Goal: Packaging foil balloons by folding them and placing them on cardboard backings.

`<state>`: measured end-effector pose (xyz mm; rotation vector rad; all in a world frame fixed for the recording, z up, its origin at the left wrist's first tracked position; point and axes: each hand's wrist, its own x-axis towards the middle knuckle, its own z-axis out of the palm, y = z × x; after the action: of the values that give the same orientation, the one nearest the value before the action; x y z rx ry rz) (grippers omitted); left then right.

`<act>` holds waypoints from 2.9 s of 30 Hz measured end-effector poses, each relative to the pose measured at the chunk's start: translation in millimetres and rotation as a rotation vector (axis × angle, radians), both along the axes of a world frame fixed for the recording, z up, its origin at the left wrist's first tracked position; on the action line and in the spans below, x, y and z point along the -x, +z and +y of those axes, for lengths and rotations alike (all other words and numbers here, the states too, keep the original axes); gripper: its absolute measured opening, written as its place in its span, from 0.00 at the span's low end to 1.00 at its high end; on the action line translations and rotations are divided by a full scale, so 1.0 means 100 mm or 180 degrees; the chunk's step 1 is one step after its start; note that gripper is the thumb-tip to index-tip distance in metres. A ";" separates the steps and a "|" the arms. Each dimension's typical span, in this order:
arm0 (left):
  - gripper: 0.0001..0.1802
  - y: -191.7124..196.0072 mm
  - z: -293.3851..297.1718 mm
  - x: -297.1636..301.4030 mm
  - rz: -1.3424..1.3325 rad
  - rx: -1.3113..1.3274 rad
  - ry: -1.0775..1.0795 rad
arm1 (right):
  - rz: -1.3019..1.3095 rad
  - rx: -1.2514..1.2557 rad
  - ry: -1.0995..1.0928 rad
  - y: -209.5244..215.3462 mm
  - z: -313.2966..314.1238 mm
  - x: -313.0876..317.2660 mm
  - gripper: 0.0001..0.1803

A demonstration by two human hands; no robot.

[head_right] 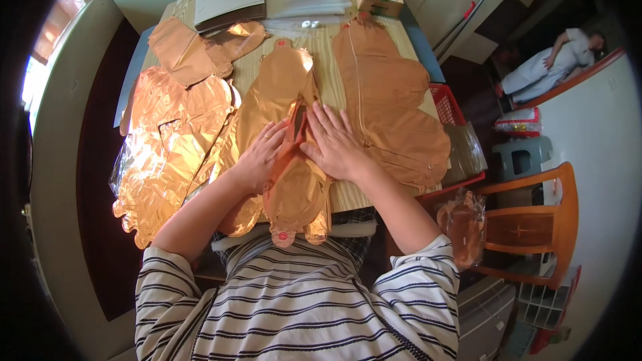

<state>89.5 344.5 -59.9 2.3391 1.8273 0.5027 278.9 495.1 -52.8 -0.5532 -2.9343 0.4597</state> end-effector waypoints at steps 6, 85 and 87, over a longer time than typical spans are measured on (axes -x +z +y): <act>0.49 0.03 -0.02 0.01 0.0141 0.0156 0.0024 | 0.0341 -0.0028 -0.0211 0.01 0.10 -0.16 0.35; 0.28 -0.23 1.45 0.41 -0.0408 -0.0980 0.0269 | -0.0003 -0.0198 0.0150 -0.01 -0.10 -0.32 0.38; 0.28 -0.23 1.45 0.40 -0.0433 -0.0947 0.0265 | -0.0059 -0.0276 0.0168 -0.02 -0.12 -0.35 0.39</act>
<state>49.5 489.2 -83.3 2.3413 1.9049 0.9813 313.8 482.8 -54.7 -0.4730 -2.9757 0.3325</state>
